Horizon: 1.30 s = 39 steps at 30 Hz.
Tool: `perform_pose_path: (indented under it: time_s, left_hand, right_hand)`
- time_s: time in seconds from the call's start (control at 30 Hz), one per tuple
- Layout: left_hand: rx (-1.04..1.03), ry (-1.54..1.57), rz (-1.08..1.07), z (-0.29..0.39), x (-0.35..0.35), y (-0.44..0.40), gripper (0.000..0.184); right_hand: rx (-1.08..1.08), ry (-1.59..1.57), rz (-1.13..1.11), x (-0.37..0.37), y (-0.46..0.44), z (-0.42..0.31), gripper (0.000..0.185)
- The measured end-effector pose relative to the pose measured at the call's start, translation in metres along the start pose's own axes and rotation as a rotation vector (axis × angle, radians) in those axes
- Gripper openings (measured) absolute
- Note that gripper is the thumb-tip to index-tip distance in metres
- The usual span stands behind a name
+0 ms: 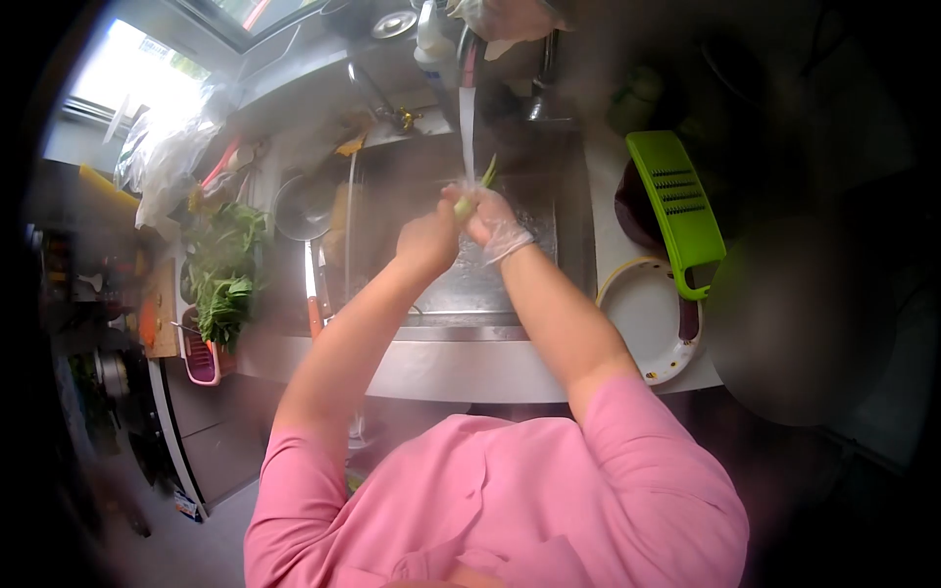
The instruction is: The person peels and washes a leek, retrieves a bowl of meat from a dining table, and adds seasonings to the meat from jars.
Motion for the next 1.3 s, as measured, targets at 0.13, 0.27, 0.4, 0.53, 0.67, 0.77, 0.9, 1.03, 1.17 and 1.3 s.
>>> perform_pose_path:
  time_s: [0.13, 0.27, 0.4, 0.53, 0.67, 0.77, 0.9, 1.03, 1.17, 1.3]
  left_hand:
    - [-0.109, 0.050, 0.050, 0.011, -0.009, -0.017, 0.037]
    - [-0.188, 0.162, 0.125, 0.029, 0.018, -0.023, 0.041]
    - [-0.004, 0.590, -0.297, 0.027, 0.024, -0.043, 0.038]
    - [-0.028, 0.741, -0.289, 0.039, 0.046, -0.060, 0.046]
    - [-0.078, 0.823, -0.298, 0.039, 0.052, -0.070, 0.048]
    - [-0.195, 0.788, -0.315, 0.045, 0.066, -0.060, 0.044]
    - [-0.383, 0.882, -0.366, 0.044, 0.064, -0.062, 0.035]
    - [-0.413, 1.209, -0.163, 0.047, 0.065, -0.065, 0.046]
    - [-0.310, 1.123, 0.119, 0.043, 0.038, -0.087, 0.042]
    - [-0.311, 0.819, 0.519, 0.065, 0.063, -0.042, 0.033]
  right_hand:
    - [0.030, 0.017, 0.049, 0.006, 0.017, -0.015, 0.022]
    - [0.038, -0.094, -0.006, 0.014, 0.015, -0.040, 0.022]
    - [0.173, -0.076, -0.202, -0.025, 0.043, -0.073, 0.019]
    - [0.280, 0.024, -0.166, -0.047, 0.049, -0.103, 0.018]
    - [0.305, 0.124, -0.328, -0.063, 0.062, -0.120, 0.017]
    - [0.365, 0.173, -0.332, -0.068, 0.072, -0.127, 0.021]
    - [0.393, 0.218, -0.322, -0.065, 0.072, -0.132, 0.028]
    - [0.351, 0.325, -0.257, -0.063, 0.066, -0.115, 0.034]
    - [0.348, 0.370, -0.272, -0.062, 0.053, -0.090, 0.035]
    - [0.420, 0.356, -0.169, -0.085, 0.059, -0.094, 0.034]
Point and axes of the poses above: each hand's wrist, its own y-axis away from the middle knuckle, its own x-axis out of the back of the hand, z = x × y, the point moved 6 cm from there along -y, towards the middle knuckle, and after that the axes turned 2 degrees about -x, right-handed, at the moved point
